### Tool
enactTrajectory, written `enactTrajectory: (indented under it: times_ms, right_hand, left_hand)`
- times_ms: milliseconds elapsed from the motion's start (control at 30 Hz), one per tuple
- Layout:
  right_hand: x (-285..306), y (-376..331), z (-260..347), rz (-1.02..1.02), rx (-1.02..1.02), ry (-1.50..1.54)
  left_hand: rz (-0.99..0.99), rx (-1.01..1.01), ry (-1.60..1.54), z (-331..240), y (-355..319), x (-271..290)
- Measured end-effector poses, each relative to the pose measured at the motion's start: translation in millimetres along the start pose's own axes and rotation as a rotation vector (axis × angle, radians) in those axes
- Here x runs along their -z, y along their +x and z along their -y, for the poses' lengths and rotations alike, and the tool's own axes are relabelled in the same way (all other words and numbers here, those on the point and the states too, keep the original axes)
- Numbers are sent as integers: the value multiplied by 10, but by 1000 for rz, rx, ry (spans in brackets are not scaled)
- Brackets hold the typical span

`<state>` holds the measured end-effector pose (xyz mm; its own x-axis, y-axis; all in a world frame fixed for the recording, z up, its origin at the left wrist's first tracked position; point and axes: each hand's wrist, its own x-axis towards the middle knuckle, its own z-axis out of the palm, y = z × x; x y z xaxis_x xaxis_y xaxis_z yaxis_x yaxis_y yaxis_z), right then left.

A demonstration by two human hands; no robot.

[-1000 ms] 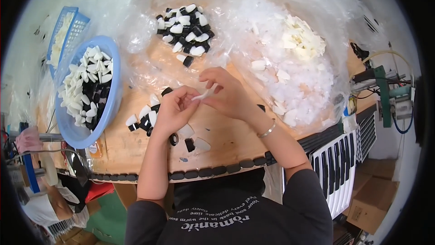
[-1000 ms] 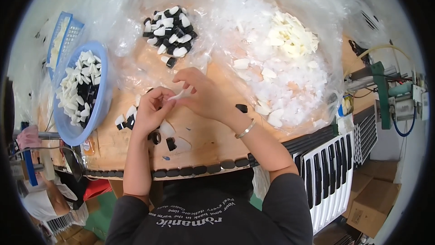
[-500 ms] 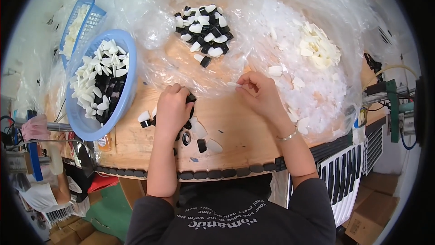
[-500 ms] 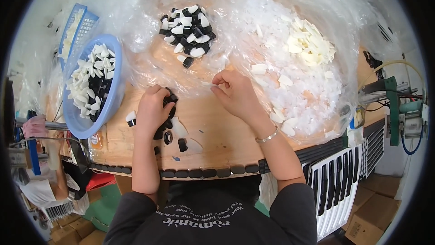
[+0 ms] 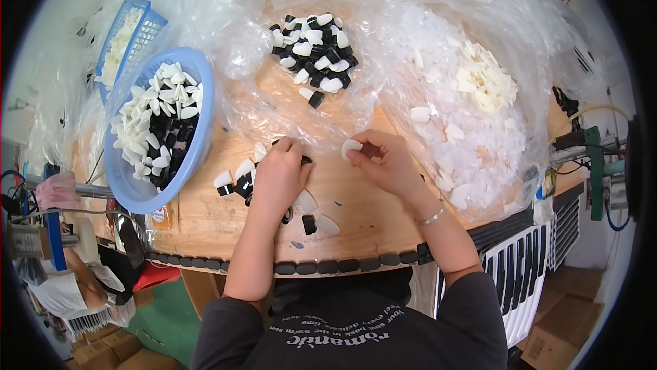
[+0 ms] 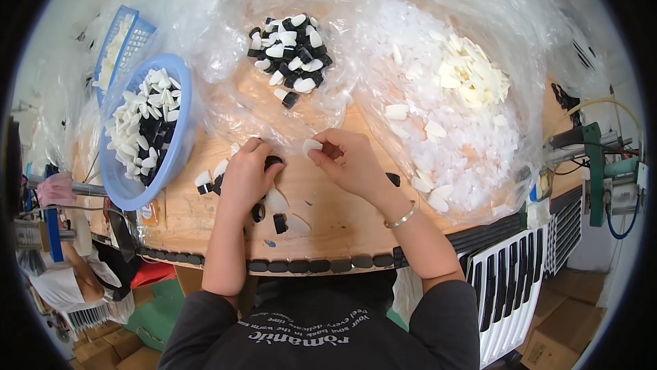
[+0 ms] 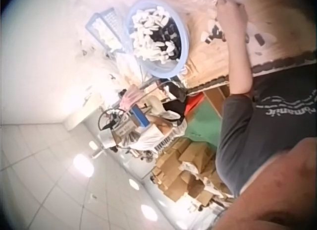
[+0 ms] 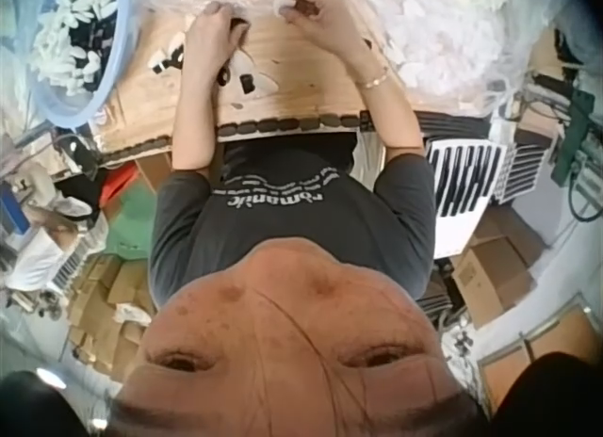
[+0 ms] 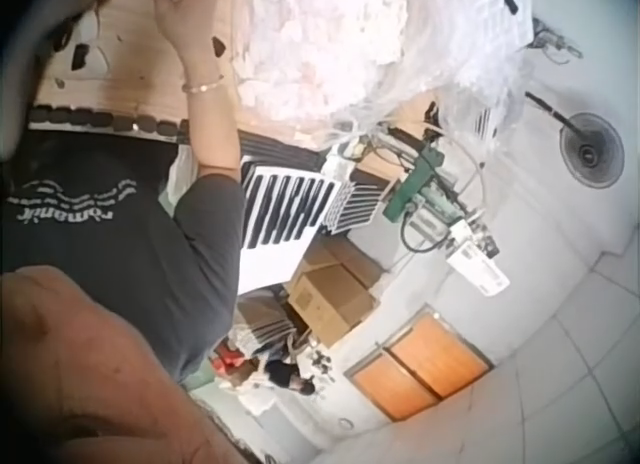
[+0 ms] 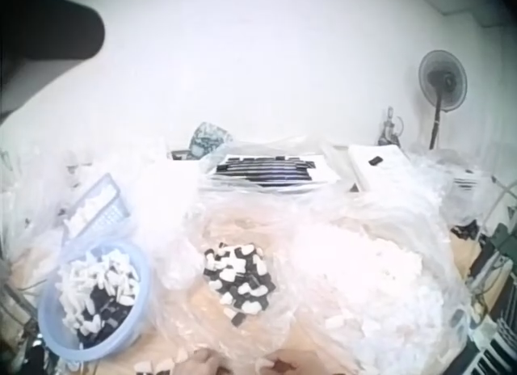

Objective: Assembling small black and white plastic components at a manufacturing workbench.

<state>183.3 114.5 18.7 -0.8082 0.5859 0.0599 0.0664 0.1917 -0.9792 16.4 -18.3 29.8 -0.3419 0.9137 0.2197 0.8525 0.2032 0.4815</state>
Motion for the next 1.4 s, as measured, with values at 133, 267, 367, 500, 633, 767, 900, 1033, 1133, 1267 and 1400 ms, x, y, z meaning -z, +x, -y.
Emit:
enactTrajectory:
  times_ms: [133,267,367,500,633,767,900,1033,1133,1267,1400]
  right_hand:
    - [39,21,25,-42,-10,15]
    - [-33,26,33,-90,-5,221]
    - [-58,27,30,-53,-26,273]
    - [-75,31,46,-56,20,190]
    - [-103,47,59,-91,356,-100]
    - [-88,30,76,-106,506,-340]
    - [-132,25,79,-104,555,-398]
    - [-103,19,108,-47,443,-260]
    - [-120,17,111,-9,354,-153]
    - [-123,23,116,46,368,-156]
    - [-110,30,61,70,381,-89]
  left_hand:
    - [151,78,21,2,-25,-38]
    - [89,-116,11,135,-7,-173]
    - [98,-135,-76,88,25,-181]
    - [72,-109,-322,-46,53,-116]
    - [17,-67,-550,-143,40,-123]
    - [-3,-10,-540,-188,38,-73]
    - [-112,-90,-525,-171,25,-82]
    - [-196,-178,-547,-171,46,-90]
    - [-201,-181,-571,-148,30,-114]
    - [-205,-201,-581,-171,22,-95]
    - [-176,-194,-603,-188,12,-147]
